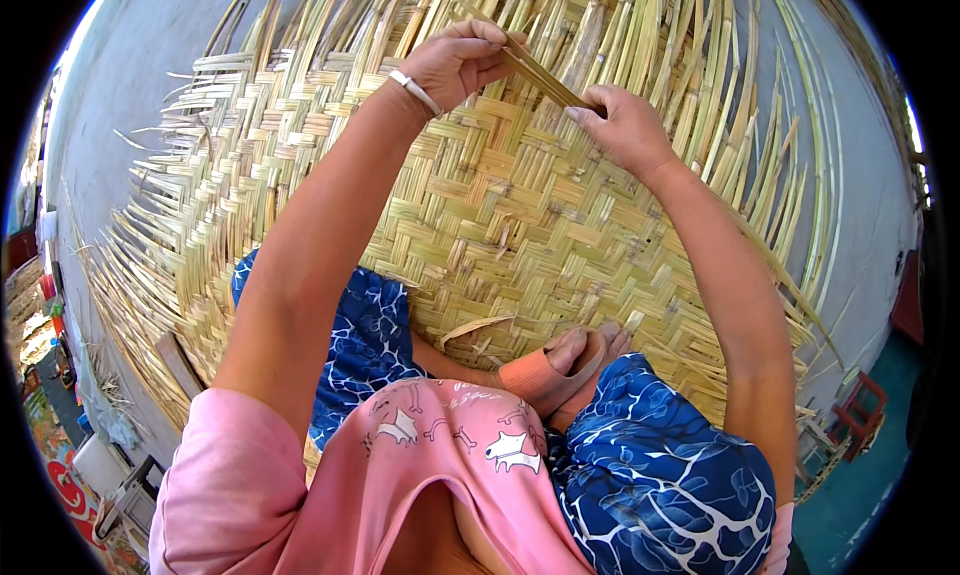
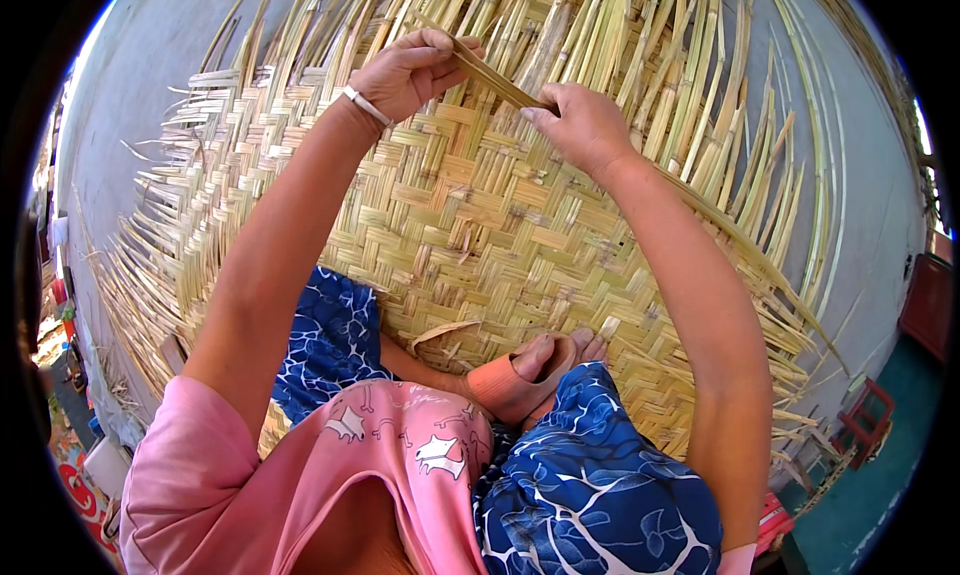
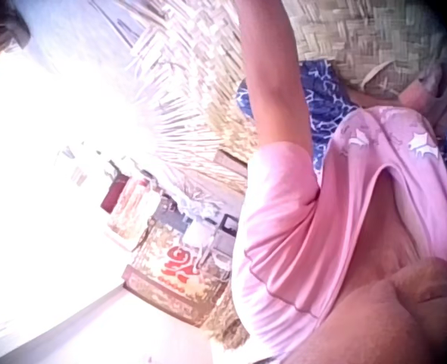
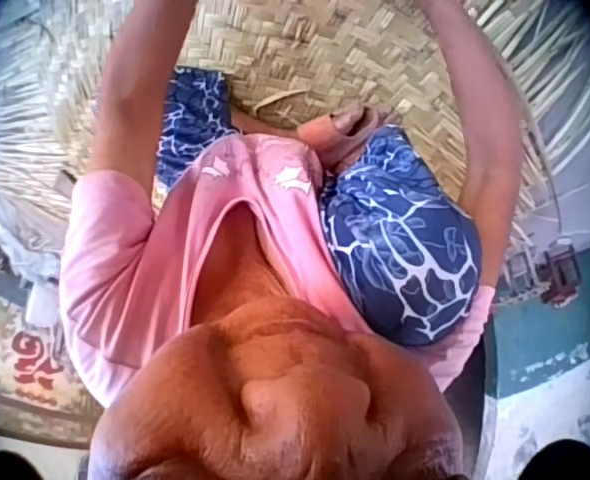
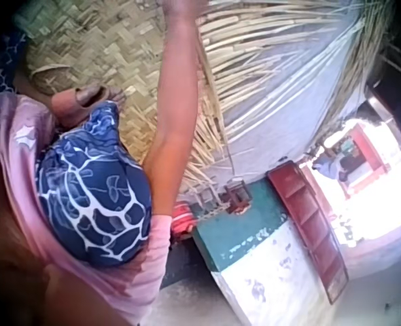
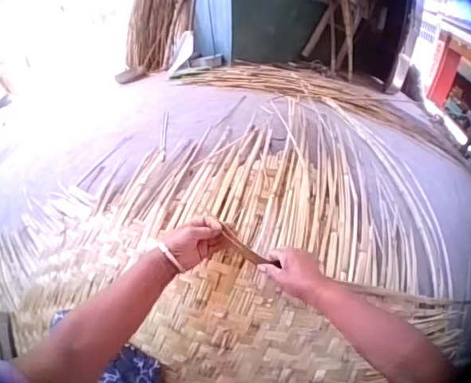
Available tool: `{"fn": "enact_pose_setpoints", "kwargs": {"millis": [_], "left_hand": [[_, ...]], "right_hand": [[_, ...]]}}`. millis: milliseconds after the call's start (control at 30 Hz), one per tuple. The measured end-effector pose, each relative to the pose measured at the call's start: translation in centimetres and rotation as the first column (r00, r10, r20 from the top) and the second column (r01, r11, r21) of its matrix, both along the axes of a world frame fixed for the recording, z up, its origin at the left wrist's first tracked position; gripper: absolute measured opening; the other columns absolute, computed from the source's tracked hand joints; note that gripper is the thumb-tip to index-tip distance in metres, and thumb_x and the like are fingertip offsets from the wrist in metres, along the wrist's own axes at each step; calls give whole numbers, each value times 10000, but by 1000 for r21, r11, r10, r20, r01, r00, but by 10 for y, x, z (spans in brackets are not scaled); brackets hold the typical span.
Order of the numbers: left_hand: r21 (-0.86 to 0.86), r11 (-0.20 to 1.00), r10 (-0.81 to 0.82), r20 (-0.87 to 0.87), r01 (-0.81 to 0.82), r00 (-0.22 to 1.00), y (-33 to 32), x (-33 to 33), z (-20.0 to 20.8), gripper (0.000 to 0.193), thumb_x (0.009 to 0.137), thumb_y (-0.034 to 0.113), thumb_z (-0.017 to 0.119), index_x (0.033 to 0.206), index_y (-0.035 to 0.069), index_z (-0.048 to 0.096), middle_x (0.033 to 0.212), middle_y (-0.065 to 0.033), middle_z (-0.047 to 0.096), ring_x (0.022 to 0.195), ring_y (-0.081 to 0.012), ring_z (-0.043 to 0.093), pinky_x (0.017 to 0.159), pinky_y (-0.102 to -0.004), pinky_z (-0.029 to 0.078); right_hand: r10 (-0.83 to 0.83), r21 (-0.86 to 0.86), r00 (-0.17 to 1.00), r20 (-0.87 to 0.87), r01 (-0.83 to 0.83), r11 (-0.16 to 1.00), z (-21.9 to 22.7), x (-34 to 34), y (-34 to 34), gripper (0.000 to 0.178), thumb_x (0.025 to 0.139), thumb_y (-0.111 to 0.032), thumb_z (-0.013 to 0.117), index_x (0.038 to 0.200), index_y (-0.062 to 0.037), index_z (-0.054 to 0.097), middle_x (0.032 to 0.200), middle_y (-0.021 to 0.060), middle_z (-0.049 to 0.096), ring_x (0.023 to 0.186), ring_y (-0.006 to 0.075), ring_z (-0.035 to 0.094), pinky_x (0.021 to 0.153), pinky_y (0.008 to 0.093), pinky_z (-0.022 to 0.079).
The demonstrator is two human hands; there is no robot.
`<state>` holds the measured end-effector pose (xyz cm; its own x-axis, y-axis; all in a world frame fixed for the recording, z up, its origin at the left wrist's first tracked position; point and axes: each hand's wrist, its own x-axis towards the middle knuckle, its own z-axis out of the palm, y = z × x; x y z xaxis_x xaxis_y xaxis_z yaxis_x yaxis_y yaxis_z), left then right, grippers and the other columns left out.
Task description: The person sits on the floor and weaves a large circular mat or basket base using dried palm leaves. They interlace the leaves by hand, periodically adjusting the structure and adding new strands to continue the pattern.
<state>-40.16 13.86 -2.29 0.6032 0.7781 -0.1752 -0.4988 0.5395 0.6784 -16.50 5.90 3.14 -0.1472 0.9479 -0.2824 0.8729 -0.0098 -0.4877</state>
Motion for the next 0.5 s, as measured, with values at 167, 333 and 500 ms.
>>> {"fn": "enact_pose_setpoints", "kwargs": {"millis": [167,333,500], "left_hand": [[-48,999,-41,-361,25,932,1,47,16,129,886,19,487,991,25,562,1102,-128,601,1081,-238,582,938,-345,489],[85,986,-50,-667,142,744,20,82,7,378,802,150,690,1118,27,521,998,-64,609,937,-157,603,838,-302,514],[14,916,-205,-842,401,498,37,90,9,344,695,275,808,896,74,614,770,4,580,652,-89,519,561,-224,452]], "right_hand": [[-182,134,979,-88,192,972,-8,-5,-9,273,826,-323,624,794,-52,628,660,107,597,603,267,565,604,377,453],[-307,99,937,-170,326,940,-11,-4,-9,279,819,-281,617,749,-12,583,617,123,579,556,256,545,585,363,456],[-402,0,855,-326,426,905,-15,0,-14,293,805,-267,627,755,12,554,610,135,576,563,244,561,594,357,464]]}}
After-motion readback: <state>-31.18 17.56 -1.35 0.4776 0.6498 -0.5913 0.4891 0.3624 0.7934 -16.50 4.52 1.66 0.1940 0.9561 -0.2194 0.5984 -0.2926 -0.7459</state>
